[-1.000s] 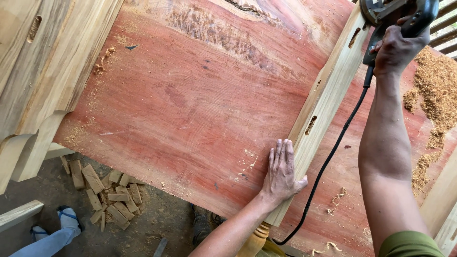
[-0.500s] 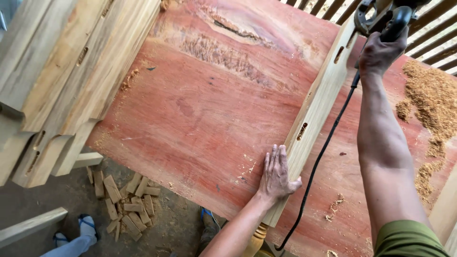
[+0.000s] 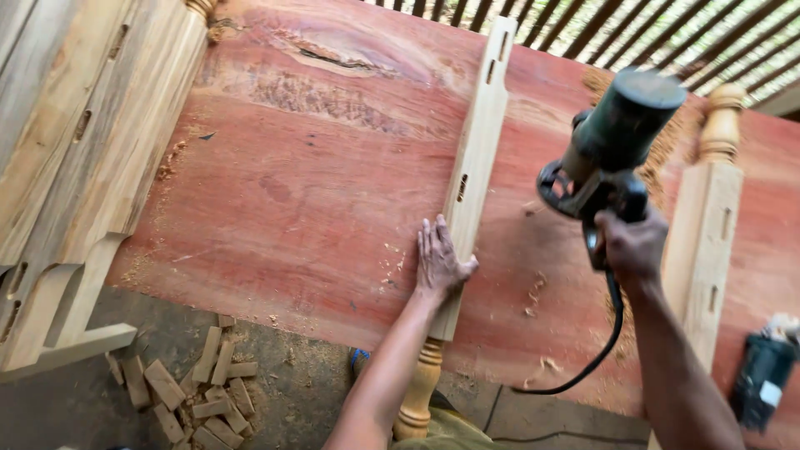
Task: The person uses a handheld router to shape a wooden baluster on a workbench, then switches to an angle grinder to smooth the surface. The person handles the wooden piece and tools throughout the process.
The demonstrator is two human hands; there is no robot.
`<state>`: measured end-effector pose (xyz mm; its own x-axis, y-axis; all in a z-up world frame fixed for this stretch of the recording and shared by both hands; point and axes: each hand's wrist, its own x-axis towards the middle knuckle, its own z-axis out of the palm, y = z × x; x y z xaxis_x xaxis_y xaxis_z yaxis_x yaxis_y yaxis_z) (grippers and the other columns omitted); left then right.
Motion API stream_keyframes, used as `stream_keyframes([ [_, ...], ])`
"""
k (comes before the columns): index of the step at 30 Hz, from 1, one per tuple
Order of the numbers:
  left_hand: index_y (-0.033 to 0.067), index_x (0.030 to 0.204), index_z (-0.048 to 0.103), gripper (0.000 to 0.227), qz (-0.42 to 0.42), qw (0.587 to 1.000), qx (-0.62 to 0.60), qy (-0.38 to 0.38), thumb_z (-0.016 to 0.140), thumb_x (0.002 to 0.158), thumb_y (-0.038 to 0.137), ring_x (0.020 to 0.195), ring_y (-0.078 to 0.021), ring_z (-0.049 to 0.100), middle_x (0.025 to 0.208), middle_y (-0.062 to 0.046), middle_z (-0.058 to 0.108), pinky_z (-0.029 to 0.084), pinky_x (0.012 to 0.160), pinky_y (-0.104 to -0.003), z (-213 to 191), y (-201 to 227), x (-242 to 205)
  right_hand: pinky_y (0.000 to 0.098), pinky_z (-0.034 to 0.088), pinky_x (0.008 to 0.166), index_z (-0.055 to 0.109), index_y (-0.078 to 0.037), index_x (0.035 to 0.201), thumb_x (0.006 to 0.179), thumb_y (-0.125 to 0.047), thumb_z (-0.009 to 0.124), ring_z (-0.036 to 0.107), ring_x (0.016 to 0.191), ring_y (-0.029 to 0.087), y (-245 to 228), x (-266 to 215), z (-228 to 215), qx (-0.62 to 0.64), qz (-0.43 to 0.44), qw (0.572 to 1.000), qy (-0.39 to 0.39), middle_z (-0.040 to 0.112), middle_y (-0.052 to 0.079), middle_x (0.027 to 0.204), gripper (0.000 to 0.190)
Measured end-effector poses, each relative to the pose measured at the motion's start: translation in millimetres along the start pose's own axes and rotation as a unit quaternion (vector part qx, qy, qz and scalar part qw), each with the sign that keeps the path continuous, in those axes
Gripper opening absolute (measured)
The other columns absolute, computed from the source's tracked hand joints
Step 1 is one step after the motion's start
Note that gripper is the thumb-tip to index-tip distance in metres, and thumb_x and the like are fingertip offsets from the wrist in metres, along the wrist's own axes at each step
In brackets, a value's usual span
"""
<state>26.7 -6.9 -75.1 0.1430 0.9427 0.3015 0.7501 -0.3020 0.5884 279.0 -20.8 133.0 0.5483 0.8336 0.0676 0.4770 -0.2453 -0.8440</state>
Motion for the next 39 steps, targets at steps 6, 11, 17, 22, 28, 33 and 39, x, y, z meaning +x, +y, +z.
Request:
stream_keyframes([
  [6,0.0012,0.147,0.038,0.130,-0.090,0.994,0.069,0.001,0.081,0.055,0.083,0.118,-0.0441,0.059,0.130,-0.025,0.059,0.044,0.098,-0.062,1.7,1.9,-17.7,0.0338,0.035,0.029,0.055,-0.005,0.077,0.088,-0.008,0.071,0.045,0.036,0.015,-16.3,-169.8,-66.3,0.029,0.161,0.986,0.018,0.054,0.009,0.051,0.019],
  [11,-0.0017,0.151,0.025,0.116,-0.171,0.968,-0.003,-0.184,0.088,0.064,0.044,0.134,-0.0421,0.043,0.146,-0.026,0.045,0.039,0.111,-0.051,-65.8,26.9,-51.8,0.0339,0.039,0.032,0.063,0.002,0.102,0.089,0.000,0.067,0.043,0.037,0.017,-17.4,-250.7,-84.2,0.068,0.198,0.977,0.038,0.052,0.011,0.050,0.014],
  [17,0.0011,0.151,0.026,0.072,-0.156,0.969,0.148,-0.125,0.063,0.090,0.009,0.137,-0.0500,0.040,0.158,-0.025,0.034,0.043,0.110,-0.052,-32.6,13.4,-49.3,0.0349,0.038,0.033,0.059,0.000,0.089,0.088,-0.001,0.067,0.044,0.036,0.019,-5.9,-313.7,-90.2,0.039,0.236,0.967,0.092,0.052,0.013,0.048,0.009],
  [22,0.0019,0.132,0.053,0.033,0.031,0.928,0.340,0.148,0.041,0.102,0.005,0.122,-0.0516,0.061,0.143,-0.023,0.057,0.052,0.101,-0.056,-49.3,-9.3,-49.7,0.0329,0.035,0.037,0.061,-0.001,0.094,0.086,-0.004,0.068,0.044,0.040,0.018,-11.3,-367.0,-92.5,0.041,0.298,0.944,0.136,0.051,0.012,0.052,0.011],
  [28,0.0093,0.162,0.002,0.137,-0.020,0.950,0.297,-0.095,0.086,0.064,0.058,0.150,-0.0444,0.028,0.162,-0.026,0.027,0.033,0.112,-0.068,-66.6,-28.1,-67.7,0.0335,0.038,0.036,0.063,0.001,0.110,0.086,0.001,0.066,0.040,0.038,0.016,-5.7,-434.3,-98.0,0.095,0.285,0.935,0.188,0.045,0.011,0.050,0.025],
  [33,0.0011,0.142,0.042,0.093,-0.018,0.978,0.194,-0.074,0.078,0.072,0.050,0.099,-0.0372,0.062,0.115,-0.020,0.060,0.052,0.084,-0.050,-76.7,-52.8,-66.5,0.0312,0.038,0.040,0.060,-0.001,0.113,0.089,0.001,0.063,0.040,0.043,0.016,-18.3,-489.3,-105.7,0.181,0.285,0.913,0.228,0.041,0.010,0.053,0.025],
  [39,0.0032,0.144,0.037,0.092,-0.037,0.964,0.192,-0.179,0.081,0.077,0.050,0.111,-0.0383,0.061,0.125,-0.022,0.058,0.055,0.088,-0.050,-146.3,-79.9,-52.1,0.0368,0.039,0.039,0.062,0.001,0.115,0.088,0.005,0.063,0.038,0.041,0.019,-45.0,-505.7,-130.9,0.098,0.395,0.880,0.245,0.042,0.013,0.051,0.027],
])
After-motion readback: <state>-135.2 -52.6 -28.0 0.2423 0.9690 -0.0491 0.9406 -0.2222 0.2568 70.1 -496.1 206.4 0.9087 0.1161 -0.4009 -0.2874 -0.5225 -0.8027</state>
